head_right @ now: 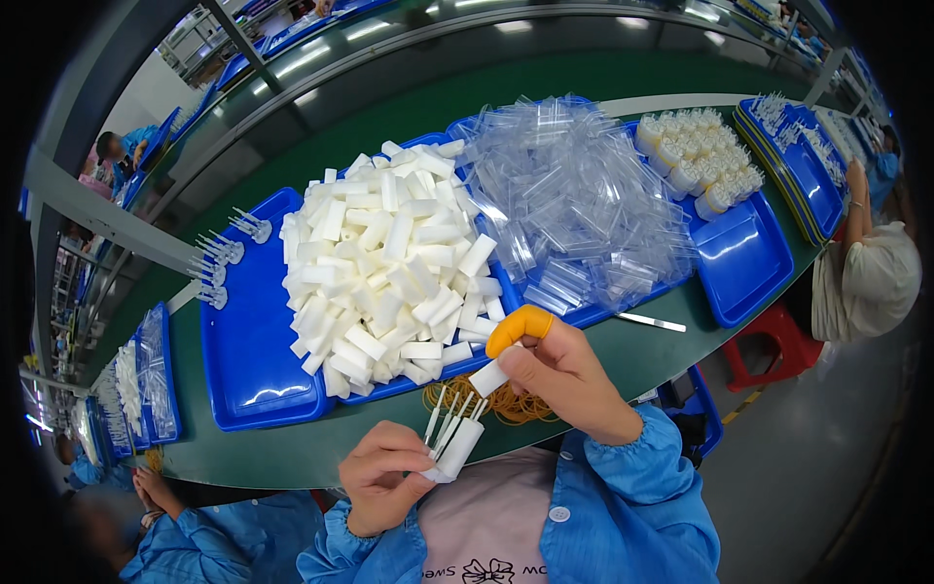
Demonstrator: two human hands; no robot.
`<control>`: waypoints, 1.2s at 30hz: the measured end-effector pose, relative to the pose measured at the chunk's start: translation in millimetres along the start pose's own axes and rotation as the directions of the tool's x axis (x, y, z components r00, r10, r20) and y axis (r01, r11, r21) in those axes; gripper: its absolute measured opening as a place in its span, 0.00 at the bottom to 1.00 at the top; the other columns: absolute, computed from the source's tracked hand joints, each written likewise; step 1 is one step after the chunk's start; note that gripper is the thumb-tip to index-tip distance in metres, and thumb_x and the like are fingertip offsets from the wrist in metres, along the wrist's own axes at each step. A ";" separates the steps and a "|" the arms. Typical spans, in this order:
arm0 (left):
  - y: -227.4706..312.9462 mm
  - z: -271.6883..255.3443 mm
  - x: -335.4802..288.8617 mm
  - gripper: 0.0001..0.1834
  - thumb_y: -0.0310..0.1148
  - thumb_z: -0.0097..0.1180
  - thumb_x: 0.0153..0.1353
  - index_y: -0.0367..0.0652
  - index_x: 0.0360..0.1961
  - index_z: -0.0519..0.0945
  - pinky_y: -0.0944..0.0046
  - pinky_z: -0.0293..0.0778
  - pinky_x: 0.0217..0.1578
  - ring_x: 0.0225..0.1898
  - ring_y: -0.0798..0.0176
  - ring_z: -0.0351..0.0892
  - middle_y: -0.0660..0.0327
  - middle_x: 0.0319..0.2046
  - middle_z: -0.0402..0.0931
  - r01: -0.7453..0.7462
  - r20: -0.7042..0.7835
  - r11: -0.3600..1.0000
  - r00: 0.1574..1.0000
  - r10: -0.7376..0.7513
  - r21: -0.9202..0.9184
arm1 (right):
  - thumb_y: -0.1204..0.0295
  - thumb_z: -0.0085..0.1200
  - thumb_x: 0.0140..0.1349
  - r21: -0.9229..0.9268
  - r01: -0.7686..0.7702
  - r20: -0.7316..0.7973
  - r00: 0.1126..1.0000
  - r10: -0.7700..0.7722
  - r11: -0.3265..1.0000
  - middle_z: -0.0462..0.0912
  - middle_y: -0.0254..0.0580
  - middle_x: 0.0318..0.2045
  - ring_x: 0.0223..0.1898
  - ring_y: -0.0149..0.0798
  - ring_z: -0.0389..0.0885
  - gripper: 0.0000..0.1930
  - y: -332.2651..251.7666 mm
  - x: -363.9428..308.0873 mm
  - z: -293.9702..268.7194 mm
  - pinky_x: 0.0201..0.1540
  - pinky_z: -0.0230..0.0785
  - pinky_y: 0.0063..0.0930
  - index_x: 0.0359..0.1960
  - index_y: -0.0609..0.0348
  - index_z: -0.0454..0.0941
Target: The person assembles small white plastic components by inserting them into cylindrical holders. They use a yellow rubber band to secure the bundle and a metal tool to adjust the fit. The process is repeated for multiple units, which are then placed into a blue tray.
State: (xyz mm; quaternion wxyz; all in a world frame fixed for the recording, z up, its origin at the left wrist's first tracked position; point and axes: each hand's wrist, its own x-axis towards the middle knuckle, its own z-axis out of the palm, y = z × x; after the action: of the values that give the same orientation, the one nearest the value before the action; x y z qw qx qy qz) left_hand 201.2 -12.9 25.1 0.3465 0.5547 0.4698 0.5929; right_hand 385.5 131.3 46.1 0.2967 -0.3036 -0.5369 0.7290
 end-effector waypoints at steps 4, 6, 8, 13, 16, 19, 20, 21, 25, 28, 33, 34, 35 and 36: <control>1.9 0.0 1.8 0.12 0.18 0.64 0.45 0.39 0.34 0.84 0.64 0.70 0.36 0.35 0.60 0.75 0.59 0.34 0.78 -0.036 0.023 0.998 0.999 0.035 0.051 | 0.62 0.47 0.67 0.091 -0.056 0.094 0.994 0.048 0.994 0.73 0.29 0.28 0.29 0.19 0.66 0.11 5.9 2.7 -3.8 0.32 0.60 0.13 0.38 0.58 0.73; 2.5 -0.5 2.6 0.12 0.18 0.62 0.46 0.40 0.35 0.84 0.64 0.70 0.36 0.35 0.60 0.75 0.59 0.34 0.78 -0.037 0.030 0.997 0.999 0.035 0.072 | 0.61 0.47 0.67 0.153 -0.109 0.136 0.987 0.089 0.982 0.73 0.29 0.28 0.29 0.19 0.67 0.12 10.0 1.9 -9.4 0.32 0.60 0.13 0.37 0.58 0.73; 3.5 -0.3 2.9 0.13 0.18 0.62 0.46 0.40 0.35 0.84 0.64 0.70 0.36 0.35 0.60 0.75 0.60 0.33 0.78 -0.038 0.036 0.995 0.999 0.035 0.092 | 0.63 0.48 0.66 0.176 -0.111 0.138 0.987 0.087 0.978 0.72 0.29 0.29 0.29 0.20 0.67 0.11 9.1 2.7 -10.0 0.32 0.60 0.14 0.37 0.58 0.73; 2.7 -1.8 1.9 0.11 0.20 0.64 0.46 0.38 0.34 0.83 0.65 0.69 0.38 0.35 0.60 0.74 0.56 0.34 0.78 -0.062 0.078 0.985 0.996 0.050 0.163 | 0.70 0.53 0.62 0.006 0.049 0.120 0.992 -0.049 0.999 0.72 0.30 0.31 0.31 0.22 0.68 0.06 12.4 3.0 6.1 0.34 0.60 0.17 0.34 0.59 0.74; 6.4 3.7 -0.3 0.16 0.19 0.64 0.46 0.37 0.39 0.81 0.66 0.69 0.40 0.37 0.60 0.73 0.54 0.38 0.75 0.072 -0.002 0.993 0.997 -0.072 0.089 | 0.72 0.59 0.56 -0.178 0.103 0.142 0.987 -0.078 0.979 0.73 0.33 0.31 0.32 0.28 0.70 0.05 14.6 -3.4 13.4 0.37 0.61 0.22 0.31 0.59 0.77; 9.9 7.9 -2.6 0.20 0.17 0.64 0.47 0.37 0.44 0.78 0.67 0.70 0.42 0.40 0.62 0.73 0.54 0.43 0.70 0.147 -0.071 0.986 0.986 -0.153 -0.080 | 0.71 0.63 0.50 -0.314 0.316 0.246 0.938 -0.244 0.895 0.77 0.36 0.29 0.34 0.39 0.72 0.08 18.5 -10.2 28.2 0.40 0.63 0.31 0.31 0.57 0.79; 10.1 11.6 -3.5 0.20 0.16 0.63 0.47 0.37 0.44 0.78 0.67 0.70 0.42 0.41 0.62 0.72 0.54 0.43 0.70 0.187 -0.091 0.964 0.974 -0.207 -0.188 | 0.71 0.63 0.50 -0.332 0.313 0.263 0.937 -0.231 0.890 0.77 0.37 0.30 0.36 0.39 0.73 0.09 18.1 -10.4 27.6 0.41 0.63 0.31 0.32 0.57 0.79; 9.5 13.3 -4.5 0.18 0.17 0.62 0.50 0.36 0.44 0.77 0.66 0.71 0.43 0.40 0.63 0.73 0.54 0.43 0.70 0.193 -0.122 0.965 0.969 -0.216 -0.179 | 0.71 0.63 0.50 -0.350 0.309 0.278 0.936 -0.217 0.884 0.77 0.38 0.31 0.37 0.40 0.73 0.09 17.8 -10.4 25.4 0.42 0.63 0.31 0.33 0.57 0.79; -20.9 -2.8 -14.1 0.18 0.16 0.61 0.51 0.33 0.44 0.74 0.65 0.73 0.43 0.39 0.64 0.75 0.54 0.42 0.70 0.146 0.081 0.988 0.986 -0.143 -0.038 | 0.70 0.62 0.51 -0.425 0.400 0.312 0.907 -0.283 0.812 0.77 0.42 0.36 0.41 0.43 0.74 0.14 4.4 4.4 21.3 0.44 0.64 0.33 0.40 0.58 0.78; -22.4 2.1 -16.6 0.15 0.15 0.60 0.51 0.33 0.41 0.74 0.66 0.73 0.42 0.40 0.65 0.75 0.55 0.42 0.70 0.234 -0.059 0.939 0.965 -0.257 -0.253 | 0.71 0.62 0.49 -0.682 0.384 0.109 0.895 -0.433 0.623 0.74 0.44 0.41 0.43 0.47 0.72 0.20 7.2 29.5 3.7 0.46 0.63 0.37 0.46 0.60 0.75; -19.3 2.6 -8.3 0.14 0.15 0.58 0.53 0.32 0.42 0.75 0.66 0.72 0.46 0.42 0.65 0.74 0.56 0.43 0.70 0.270 -0.087 0.899 0.945 -0.317 -0.345 | 0.70 0.63 0.46 -0.961 0.260 0.167 0.812 -0.559 0.090 0.74 0.40 0.37 0.39 0.46 0.71 0.17 31.6 63.7 -9.4 0.41 0.61 0.38 0.38 0.60 0.77; -18.5 4.0 -7.3 0.14 0.15 0.58 0.54 0.31 0.43 0.75 0.66 0.72 0.46 0.42 0.65 0.74 0.55 0.43 0.70 0.264 -0.091 0.897 0.945 -0.315 -0.354 | 0.69 0.63 0.45 -0.965 0.259 0.196 0.808 -0.556 0.036 0.75 0.39 0.36 0.38 0.46 0.70 0.16 34.8 66.0 -10.7 0.40 0.61 0.38 0.37 0.60 0.77; -18.5 3.4 -7.7 0.14 0.15 0.58 0.54 0.31 0.43 0.75 0.66 0.72 0.46 0.43 0.65 0.74 0.55 0.44 0.70 0.259 -0.103 0.896 0.944 -0.314 -0.362 | 0.70 0.62 0.46 -0.958 0.275 0.184 0.802 -0.569 0.077 0.75 0.39 0.36 0.36 0.45 0.71 0.14 35.9 66.7 -9.6 0.39 0.61 0.37 0.35 0.60 0.77; -18.9 2.5 -8.6 0.14 0.15 0.58 0.54 0.31 0.44 0.76 0.67 0.72 0.46 0.43 0.65 0.74 0.55 0.44 0.71 0.252 -0.111 0.902 0.945 -0.307 -0.351 | 0.71 0.62 0.47 -0.950 0.290 0.171 0.795 -0.581 0.117 0.74 0.38 0.35 0.34 0.44 0.71 0.13 36.7 66.0 -9.1 0.37 0.61 0.35 0.34 0.60 0.77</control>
State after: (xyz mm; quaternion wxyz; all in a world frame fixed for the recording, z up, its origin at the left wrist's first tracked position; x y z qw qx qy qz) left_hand 202.9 -14.5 4.3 0.4769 0.3643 0.4649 0.6509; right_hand 346.3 177.8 0.3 0.3193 -0.3308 -0.8831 0.0933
